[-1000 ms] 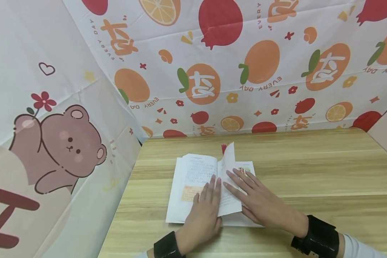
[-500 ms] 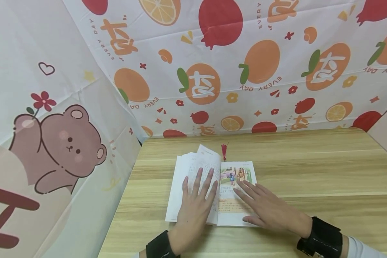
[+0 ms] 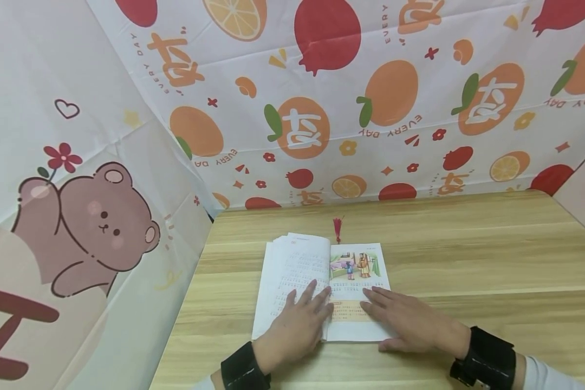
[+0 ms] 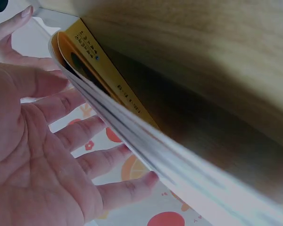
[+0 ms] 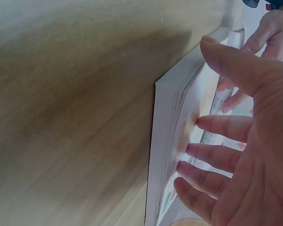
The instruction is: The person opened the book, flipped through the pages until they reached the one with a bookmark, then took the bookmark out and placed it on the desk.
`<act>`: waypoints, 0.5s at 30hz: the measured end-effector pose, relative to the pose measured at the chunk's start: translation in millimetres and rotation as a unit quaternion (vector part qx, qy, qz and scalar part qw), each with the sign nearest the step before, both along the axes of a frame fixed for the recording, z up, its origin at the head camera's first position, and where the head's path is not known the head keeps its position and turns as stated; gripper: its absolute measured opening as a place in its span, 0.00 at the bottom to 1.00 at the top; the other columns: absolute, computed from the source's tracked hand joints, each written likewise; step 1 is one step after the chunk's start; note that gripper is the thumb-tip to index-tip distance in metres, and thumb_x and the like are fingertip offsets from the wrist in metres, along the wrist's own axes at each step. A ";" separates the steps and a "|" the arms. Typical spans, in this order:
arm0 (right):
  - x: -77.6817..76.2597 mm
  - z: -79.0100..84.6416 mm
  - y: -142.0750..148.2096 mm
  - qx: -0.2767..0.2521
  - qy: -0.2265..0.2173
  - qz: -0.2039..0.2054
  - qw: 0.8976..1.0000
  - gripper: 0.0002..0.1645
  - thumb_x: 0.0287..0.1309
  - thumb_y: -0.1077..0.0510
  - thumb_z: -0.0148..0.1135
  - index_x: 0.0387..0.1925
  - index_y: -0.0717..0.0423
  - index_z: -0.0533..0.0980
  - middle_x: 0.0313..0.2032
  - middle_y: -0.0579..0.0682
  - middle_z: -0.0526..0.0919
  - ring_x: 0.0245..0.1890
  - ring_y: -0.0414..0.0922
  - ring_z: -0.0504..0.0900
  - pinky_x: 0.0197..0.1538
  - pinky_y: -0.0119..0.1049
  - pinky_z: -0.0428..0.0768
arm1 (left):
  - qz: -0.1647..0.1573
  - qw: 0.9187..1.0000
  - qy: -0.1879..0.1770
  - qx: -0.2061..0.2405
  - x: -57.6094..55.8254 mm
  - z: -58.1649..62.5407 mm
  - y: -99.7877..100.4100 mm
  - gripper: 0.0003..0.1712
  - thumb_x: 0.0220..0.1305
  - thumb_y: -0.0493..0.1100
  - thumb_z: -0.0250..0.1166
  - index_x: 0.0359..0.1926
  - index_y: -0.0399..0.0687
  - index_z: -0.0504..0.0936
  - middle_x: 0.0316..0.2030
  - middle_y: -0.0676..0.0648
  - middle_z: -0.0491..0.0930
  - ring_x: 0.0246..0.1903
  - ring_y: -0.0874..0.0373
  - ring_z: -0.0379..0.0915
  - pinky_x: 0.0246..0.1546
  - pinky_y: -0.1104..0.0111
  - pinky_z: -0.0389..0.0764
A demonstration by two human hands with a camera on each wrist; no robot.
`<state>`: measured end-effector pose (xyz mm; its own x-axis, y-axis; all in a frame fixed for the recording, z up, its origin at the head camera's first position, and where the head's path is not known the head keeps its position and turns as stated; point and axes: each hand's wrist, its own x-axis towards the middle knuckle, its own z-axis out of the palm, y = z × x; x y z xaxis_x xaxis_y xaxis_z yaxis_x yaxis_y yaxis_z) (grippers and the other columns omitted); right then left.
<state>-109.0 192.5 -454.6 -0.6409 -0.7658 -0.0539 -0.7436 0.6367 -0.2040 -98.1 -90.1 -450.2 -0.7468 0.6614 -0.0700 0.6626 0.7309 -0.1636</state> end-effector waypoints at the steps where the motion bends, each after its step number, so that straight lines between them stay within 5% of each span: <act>1: 0.0 -0.5 -0.1 -0.001 -0.003 -0.003 1.000 0.47 0.61 0.32 0.61 0.72 0.56 0.66 0.73 0.60 0.64 0.71 0.59 0.66 0.64 0.56 0.74 | 0.006 1.000 -0.010 0.006 -0.1 0.3 0.0 0.27 0.72 0.52 0.56 0.69 0.57 0.73 0.75 0.49 0.62 0.74 0.44 0.55 0.62 0.42 0.72; 8: 0.9 -3.1 -1.5 -0.003 -0.004 -0.014 1.000 0.48 0.59 0.33 0.64 0.71 0.59 0.67 0.73 0.60 0.64 0.71 0.60 0.66 0.59 0.56 0.78 | 0.034 0.998 -0.045 0.032 -0.6 3.0 -0.1 0.34 0.71 0.61 0.56 0.71 0.53 0.70 0.76 0.47 0.60 0.74 0.43 0.56 0.58 0.44 0.76; 15: 0.5 0.4 -2.1 -0.004 -0.013 -0.016 1.000 0.47 0.59 0.34 0.65 0.70 0.59 0.68 0.73 0.59 0.65 0.71 0.59 0.66 0.59 0.57 0.78 | 0.034 0.998 -0.037 0.035 -1.0 2.7 0.0 0.36 0.70 0.62 0.57 0.72 0.50 0.69 0.75 0.45 0.60 0.73 0.42 0.57 0.57 0.45 0.78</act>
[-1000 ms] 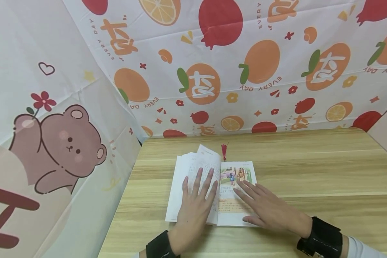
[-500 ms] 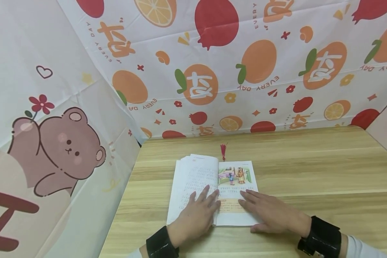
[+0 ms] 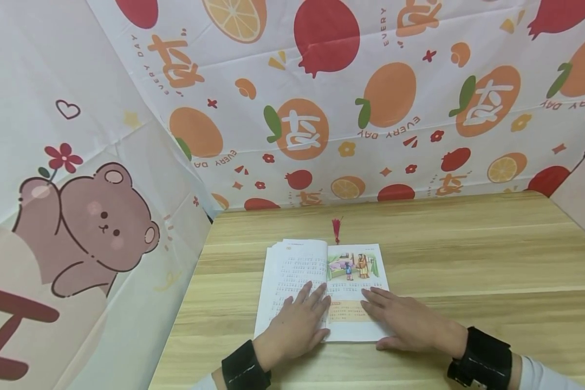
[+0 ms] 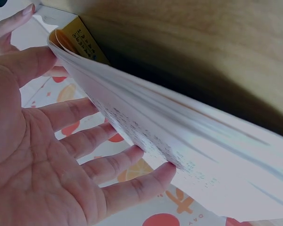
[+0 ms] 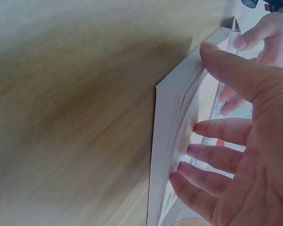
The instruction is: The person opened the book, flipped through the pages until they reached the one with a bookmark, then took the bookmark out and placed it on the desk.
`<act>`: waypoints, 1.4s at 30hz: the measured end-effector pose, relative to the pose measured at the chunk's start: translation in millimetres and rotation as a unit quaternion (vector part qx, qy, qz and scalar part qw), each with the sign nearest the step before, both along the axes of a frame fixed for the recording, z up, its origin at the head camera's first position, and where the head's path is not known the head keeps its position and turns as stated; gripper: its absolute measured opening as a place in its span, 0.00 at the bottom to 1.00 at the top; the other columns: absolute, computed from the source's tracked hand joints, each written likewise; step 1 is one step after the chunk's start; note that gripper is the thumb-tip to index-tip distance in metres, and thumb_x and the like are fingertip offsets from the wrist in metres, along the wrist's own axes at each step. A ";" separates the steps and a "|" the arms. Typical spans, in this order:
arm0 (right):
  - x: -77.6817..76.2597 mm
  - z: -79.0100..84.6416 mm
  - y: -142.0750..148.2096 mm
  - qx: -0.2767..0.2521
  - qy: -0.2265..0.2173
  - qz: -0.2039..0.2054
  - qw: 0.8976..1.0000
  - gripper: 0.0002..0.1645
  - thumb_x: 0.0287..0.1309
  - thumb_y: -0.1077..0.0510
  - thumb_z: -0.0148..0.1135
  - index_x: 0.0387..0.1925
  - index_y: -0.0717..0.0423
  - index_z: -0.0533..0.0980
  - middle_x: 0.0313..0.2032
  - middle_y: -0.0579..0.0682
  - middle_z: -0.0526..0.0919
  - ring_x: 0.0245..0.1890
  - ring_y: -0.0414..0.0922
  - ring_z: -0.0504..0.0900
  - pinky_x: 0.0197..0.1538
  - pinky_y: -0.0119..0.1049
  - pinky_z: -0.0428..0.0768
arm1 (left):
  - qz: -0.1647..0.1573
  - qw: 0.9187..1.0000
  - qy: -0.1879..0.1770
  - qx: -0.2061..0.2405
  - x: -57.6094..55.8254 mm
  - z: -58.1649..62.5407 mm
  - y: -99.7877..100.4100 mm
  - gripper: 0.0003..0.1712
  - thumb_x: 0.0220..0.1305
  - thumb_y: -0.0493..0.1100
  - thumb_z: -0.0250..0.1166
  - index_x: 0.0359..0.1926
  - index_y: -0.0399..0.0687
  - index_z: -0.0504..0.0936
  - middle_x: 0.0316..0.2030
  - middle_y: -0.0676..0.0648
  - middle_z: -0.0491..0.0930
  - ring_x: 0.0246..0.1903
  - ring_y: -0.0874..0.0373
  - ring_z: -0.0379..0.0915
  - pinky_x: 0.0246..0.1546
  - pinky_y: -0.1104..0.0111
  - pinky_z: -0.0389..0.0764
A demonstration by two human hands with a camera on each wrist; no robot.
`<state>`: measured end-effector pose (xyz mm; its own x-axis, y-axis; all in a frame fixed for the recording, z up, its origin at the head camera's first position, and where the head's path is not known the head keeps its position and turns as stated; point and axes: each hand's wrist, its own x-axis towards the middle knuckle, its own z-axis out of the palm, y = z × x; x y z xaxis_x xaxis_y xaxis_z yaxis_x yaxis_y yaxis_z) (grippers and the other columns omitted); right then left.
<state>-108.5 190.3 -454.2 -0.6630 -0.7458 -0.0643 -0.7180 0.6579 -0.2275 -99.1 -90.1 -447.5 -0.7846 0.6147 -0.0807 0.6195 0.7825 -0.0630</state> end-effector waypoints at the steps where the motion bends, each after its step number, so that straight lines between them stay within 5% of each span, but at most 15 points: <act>1: -0.3 0.3 -0.1 0.000 -0.001 0.000 1.000 0.47 0.59 0.34 0.65 0.70 0.59 0.68 0.73 0.59 0.65 0.71 0.59 0.66 0.59 0.56 0.78 | 0.000 1.000 0.000 0.001 0.2 -0.1 -0.1 0.36 0.70 0.62 0.57 0.72 0.50 0.69 0.75 0.45 0.60 0.73 0.42 0.58 0.57 0.45 0.78; 28: -5.8 3.1 0.9 -0.014 -0.012 0.003 1.000 0.44 0.57 0.36 0.67 0.68 0.57 0.72 0.71 0.58 0.68 0.70 0.58 0.68 0.59 0.56 0.78 | 0.004 1.000 -0.003 0.000 0.9 -3.1 -0.6 0.36 0.71 0.62 0.56 0.73 0.51 0.68 0.76 0.47 0.59 0.74 0.44 0.55 0.60 0.45 0.75; 34: -6.6 7.9 0.1 -0.006 0.020 0.026 0.999 0.29 0.60 0.53 0.67 0.62 0.56 0.77 0.66 0.61 0.74 0.65 0.60 0.74 0.59 0.55 0.78 | -0.012 1.000 -0.003 -0.013 -1.6 -4.3 0.4 0.36 0.72 0.61 0.55 0.73 0.49 0.67 0.76 0.49 0.59 0.76 0.50 0.53 0.64 0.45 0.71; 42: -7.7 13.3 -4.9 -0.031 0.091 0.035 0.995 0.31 0.55 0.66 0.66 0.63 0.57 0.77 0.65 0.57 0.76 0.66 0.55 0.74 0.68 0.56 0.69 | -0.005 0.997 -0.070 0.044 2.4 -4.1 9.0 0.44 0.73 0.71 0.42 0.72 0.43 0.68 0.75 0.46 0.62 0.77 0.47 0.46 0.65 0.38 0.65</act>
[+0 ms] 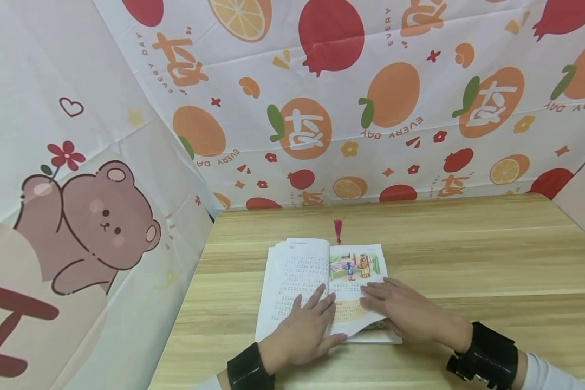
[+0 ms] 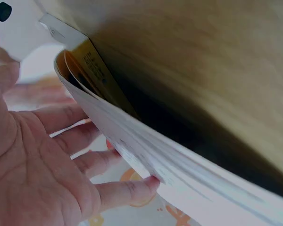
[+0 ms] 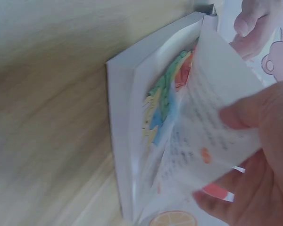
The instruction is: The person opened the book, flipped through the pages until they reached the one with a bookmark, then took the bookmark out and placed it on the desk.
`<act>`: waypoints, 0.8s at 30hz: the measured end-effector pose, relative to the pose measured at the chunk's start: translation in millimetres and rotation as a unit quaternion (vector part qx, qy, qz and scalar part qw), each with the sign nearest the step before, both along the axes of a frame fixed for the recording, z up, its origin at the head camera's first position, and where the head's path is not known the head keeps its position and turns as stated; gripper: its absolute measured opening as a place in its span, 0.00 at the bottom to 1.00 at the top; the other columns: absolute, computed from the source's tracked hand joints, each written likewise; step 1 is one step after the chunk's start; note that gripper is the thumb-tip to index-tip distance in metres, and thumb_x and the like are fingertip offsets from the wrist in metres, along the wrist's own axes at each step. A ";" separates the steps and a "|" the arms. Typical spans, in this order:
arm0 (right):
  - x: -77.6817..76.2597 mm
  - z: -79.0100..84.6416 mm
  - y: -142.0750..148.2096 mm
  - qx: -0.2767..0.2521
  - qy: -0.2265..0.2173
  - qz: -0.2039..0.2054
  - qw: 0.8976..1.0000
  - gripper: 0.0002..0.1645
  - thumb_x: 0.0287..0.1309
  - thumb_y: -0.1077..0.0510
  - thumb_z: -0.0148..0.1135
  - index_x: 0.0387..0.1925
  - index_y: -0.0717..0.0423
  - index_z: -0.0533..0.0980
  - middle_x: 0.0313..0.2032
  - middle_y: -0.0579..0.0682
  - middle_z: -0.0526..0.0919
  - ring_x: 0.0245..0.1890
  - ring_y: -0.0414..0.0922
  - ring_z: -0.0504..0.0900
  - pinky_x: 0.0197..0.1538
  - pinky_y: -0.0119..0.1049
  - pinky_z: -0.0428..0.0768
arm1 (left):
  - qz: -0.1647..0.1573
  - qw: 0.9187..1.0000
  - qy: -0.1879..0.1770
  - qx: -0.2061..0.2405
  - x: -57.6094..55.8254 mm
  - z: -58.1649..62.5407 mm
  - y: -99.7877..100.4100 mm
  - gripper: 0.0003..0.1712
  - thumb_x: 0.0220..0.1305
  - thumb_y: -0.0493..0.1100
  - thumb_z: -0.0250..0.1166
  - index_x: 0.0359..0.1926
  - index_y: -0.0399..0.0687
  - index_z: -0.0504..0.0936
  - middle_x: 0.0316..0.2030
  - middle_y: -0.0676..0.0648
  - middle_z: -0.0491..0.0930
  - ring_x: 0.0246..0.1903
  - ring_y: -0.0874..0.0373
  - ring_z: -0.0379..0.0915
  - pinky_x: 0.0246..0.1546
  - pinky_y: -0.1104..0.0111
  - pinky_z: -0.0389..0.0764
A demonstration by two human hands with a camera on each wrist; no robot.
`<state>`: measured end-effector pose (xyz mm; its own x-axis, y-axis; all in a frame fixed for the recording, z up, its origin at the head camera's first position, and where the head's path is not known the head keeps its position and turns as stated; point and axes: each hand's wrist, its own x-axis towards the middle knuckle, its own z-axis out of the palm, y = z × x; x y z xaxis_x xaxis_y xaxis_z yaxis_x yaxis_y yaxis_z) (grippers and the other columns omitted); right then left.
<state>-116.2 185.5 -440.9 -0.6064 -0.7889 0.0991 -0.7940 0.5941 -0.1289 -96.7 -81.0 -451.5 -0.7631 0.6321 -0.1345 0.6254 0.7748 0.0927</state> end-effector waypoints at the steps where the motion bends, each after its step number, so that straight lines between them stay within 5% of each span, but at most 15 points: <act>1: 0.0 1.0 -1.2 -0.001 0.015 0.001 1.000 0.32 0.55 0.66 0.66 0.64 0.56 0.76 0.66 0.56 0.75 0.66 0.54 0.74 0.69 0.56 0.68 | 0.002 1.000 -0.002 0.007 1.0 -0.2 1.6 0.46 0.72 0.73 0.42 0.72 0.42 0.68 0.74 0.45 0.62 0.77 0.46 0.46 0.65 0.37 0.65; 4: 0.3 4.9 -6.2 -0.004 0.074 0.011 0.997 0.35 0.54 0.65 0.67 0.66 0.56 0.73 0.68 0.55 0.73 0.68 0.54 0.72 0.70 0.57 0.65 | 0.003 1.000 0.021 0.011 4.4 -0.8 6.5 0.49 0.69 0.74 0.48 0.72 0.39 0.67 0.73 0.42 0.64 0.76 0.43 0.49 0.62 0.36 0.67; 10: 2.5 10.6 -17.3 -0.052 0.156 0.010 0.986 0.41 0.49 0.65 0.67 0.69 0.54 0.70 0.72 0.55 0.67 0.71 0.55 0.66 0.74 0.53 0.58 | 0.020 0.997 0.072 0.004 7.6 -5.5 13.6 0.41 0.69 0.57 0.57 0.73 0.34 0.63 0.72 0.38 0.65 0.74 0.43 0.55 0.63 0.38 0.68; 15: 4.2 9.9 -20.6 -0.104 0.184 -0.013 0.977 0.32 0.74 0.51 0.45 0.75 0.55 0.61 0.75 0.58 0.60 0.74 0.57 0.60 0.79 0.43 0.40 | 0.050 0.991 0.112 0.058 9.3 -5.3 12.9 0.48 0.62 0.48 0.63 0.76 0.32 0.52 0.74 0.35 0.58 0.72 0.42 0.59 0.63 0.41 0.69; 17: 4.3 8.8 -19.5 -0.110 0.189 -0.030 0.975 0.34 0.77 0.46 0.39 0.76 0.57 0.57 0.75 0.60 0.60 0.75 0.57 0.59 0.79 0.41 0.37 | 0.056 0.982 0.154 0.096 10.2 -2.9 11.8 0.54 0.57 0.46 0.66 0.78 0.34 0.47 0.75 0.34 0.54 0.71 0.41 0.60 0.63 0.44 0.71; 20: 4.8 6.1 -15.5 -0.104 0.168 -0.059 0.979 0.40 0.73 0.45 0.50 0.78 0.57 0.53 0.76 0.59 0.59 0.75 0.57 0.58 0.79 0.38 0.35 | 0.053 0.960 0.227 0.155 10.8 2.4 10.4 0.60 0.51 0.41 0.68 0.79 0.40 0.43 0.77 0.33 0.48 0.71 0.39 0.59 0.63 0.45 0.71; 24: 5.5 1.1 -8.1 -0.060 0.127 -0.077 0.987 0.48 0.62 0.48 0.66 0.76 0.58 0.56 0.75 0.60 0.60 0.74 0.59 0.60 0.77 0.50 0.53 | 0.044 0.934 0.306 0.178 11.2 12.5 8.1 0.62 0.45 0.37 0.72 0.79 0.46 0.48 0.78 0.34 0.44 0.74 0.37 0.52 0.65 0.41 0.68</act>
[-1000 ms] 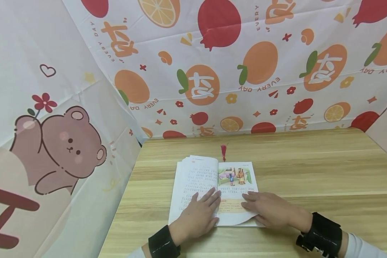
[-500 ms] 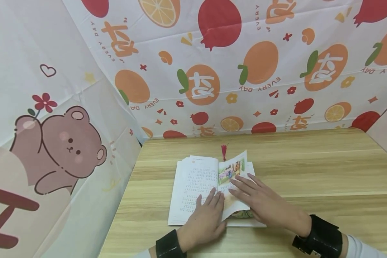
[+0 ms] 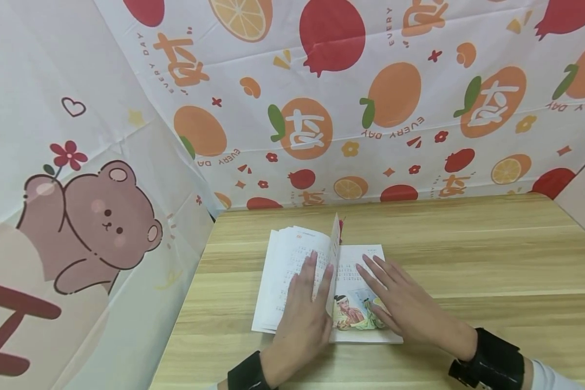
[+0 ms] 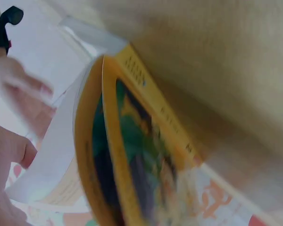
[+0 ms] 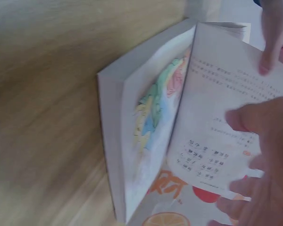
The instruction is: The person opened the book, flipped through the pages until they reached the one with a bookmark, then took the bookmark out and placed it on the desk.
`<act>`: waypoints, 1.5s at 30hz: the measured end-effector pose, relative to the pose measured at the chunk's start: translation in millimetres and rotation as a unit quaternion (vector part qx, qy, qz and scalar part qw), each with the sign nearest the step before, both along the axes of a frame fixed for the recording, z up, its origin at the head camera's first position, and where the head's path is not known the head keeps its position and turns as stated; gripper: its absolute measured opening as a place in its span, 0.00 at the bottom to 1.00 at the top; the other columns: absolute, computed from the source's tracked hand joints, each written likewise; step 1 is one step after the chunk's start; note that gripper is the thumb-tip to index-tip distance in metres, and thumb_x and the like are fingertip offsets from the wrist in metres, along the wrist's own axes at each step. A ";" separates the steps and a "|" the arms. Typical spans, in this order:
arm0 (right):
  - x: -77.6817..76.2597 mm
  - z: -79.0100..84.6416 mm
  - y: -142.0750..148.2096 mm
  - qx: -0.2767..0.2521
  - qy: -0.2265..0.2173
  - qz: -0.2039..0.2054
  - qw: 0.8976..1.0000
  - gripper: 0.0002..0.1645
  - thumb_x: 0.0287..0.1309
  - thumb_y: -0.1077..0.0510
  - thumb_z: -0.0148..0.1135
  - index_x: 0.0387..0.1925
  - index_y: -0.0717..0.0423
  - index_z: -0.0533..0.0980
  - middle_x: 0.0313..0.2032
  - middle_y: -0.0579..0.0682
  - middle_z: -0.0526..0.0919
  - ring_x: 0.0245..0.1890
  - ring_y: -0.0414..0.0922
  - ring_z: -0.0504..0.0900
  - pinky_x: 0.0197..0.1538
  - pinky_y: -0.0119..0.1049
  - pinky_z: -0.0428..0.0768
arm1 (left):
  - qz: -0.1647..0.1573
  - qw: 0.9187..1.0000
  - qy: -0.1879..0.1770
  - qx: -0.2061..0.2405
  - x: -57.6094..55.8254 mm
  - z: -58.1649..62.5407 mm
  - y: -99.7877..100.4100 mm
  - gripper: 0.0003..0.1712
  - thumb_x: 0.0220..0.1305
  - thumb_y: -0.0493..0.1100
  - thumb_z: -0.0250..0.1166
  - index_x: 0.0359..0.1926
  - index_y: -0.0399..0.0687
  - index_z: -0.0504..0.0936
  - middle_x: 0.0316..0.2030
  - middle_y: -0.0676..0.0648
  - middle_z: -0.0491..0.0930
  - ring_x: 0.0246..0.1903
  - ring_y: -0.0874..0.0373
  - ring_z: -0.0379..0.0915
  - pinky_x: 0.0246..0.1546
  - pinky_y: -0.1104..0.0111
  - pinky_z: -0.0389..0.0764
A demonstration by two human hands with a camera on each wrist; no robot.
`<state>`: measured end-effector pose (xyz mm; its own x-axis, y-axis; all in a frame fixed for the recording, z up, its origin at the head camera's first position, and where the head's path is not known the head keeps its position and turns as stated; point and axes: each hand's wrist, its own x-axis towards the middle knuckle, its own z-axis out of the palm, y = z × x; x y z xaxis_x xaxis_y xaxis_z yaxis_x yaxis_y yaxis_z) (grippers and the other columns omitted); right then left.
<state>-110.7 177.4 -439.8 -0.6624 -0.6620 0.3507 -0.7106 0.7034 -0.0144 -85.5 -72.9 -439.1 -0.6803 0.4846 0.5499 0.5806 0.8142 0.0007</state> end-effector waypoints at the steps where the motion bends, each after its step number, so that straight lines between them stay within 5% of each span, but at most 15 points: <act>1: 0.6 -1.2 1.8 0.012 -0.015 0.001 1.000 0.46 0.63 0.48 0.65 0.76 0.59 0.58 0.74 0.61 0.61 0.74 0.60 0.61 0.75 0.54 0.58 | 0.005 1.000 0.013 -0.011 0.1 2.5 -0.7 0.61 0.44 0.37 0.73 0.78 0.47 0.52 0.78 0.35 0.44 0.74 0.37 0.50 0.65 0.40 0.67; 5: 4.4 -2.7 7.1 0.051 -0.090 0.015 0.995 0.40 0.65 0.49 0.63 0.73 0.60 0.63 0.73 0.62 0.64 0.72 0.61 0.63 0.68 0.59 0.67 | 0.051 0.993 0.024 -0.104 -2.8 6.9 -3.9 0.47 0.42 0.39 0.78 0.67 0.51 0.72 0.77 0.39 0.53 0.75 0.37 0.49 0.65 0.38 0.64; 8: 7.8 -4.1 9.6 0.063 -0.133 0.024 0.989 0.38 0.65 0.48 0.63 0.71 0.59 0.66 0.72 0.62 0.65 0.72 0.60 0.64 0.68 0.57 0.69 | 0.076 0.980 -0.016 -0.183 -5.9 0.8 -6.8 0.37 0.45 0.41 0.78 0.60 0.52 0.79 0.75 0.42 0.60 0.74 0.38 0.52 0.66 0.37 0.61; 16: 9.7 -9.5 12.4 0.085 -0.172 0.046 0.980 0.39 0.65 0.43 0.62 0.70 0.59 0.68 0.72 0.62 0.66 0.70 0.60 0.67 0.66 0.56 0.71 | -0.014 0.953 -0.103 -0.283 -8.5 -10.9 -12.5 0.35 0.60 0.41 0.67 0.68 0.63 0.74 0.75 0.53 0.61 0.75 0.45 0.53 0.69 0.46 0.64; 29: 2.3 -14.4 13.3 0.073 -0.204 0.038 0.976 0.52 0.54 0.33 0.68 0.71 0.59 0.67 0.72 0.61 0.65 0.71 0.60 0.66 0.66 0.56 0.71 | -0.033 0.955 -0.191 -0.225 -10.2 -5.4 -17.1 0.18 0.71 0.53 0.59 0.57 0.57 0.79 0.70 0.46 0.69 0.70 0.42 0.62 0.61 0.51 0.76; 45: -1.8 -9.8 10.6 0.075 -0.221 0.033 0.972 0.51 0.51 0.35 0.72 0.69 0.58 0.70 0.70 0.62 0.68 0.69 0.61 0.68 0.63 0.57 0.74 | -0.032 0.956 -0.193 -0.220 -11.3 -7.4 -17.5 0.20 0.71 0.54 0.58 0.60 0.56 0.79 0.70 0.46 0.69 0.70 0.42 0.64 0.58 0.53 0.78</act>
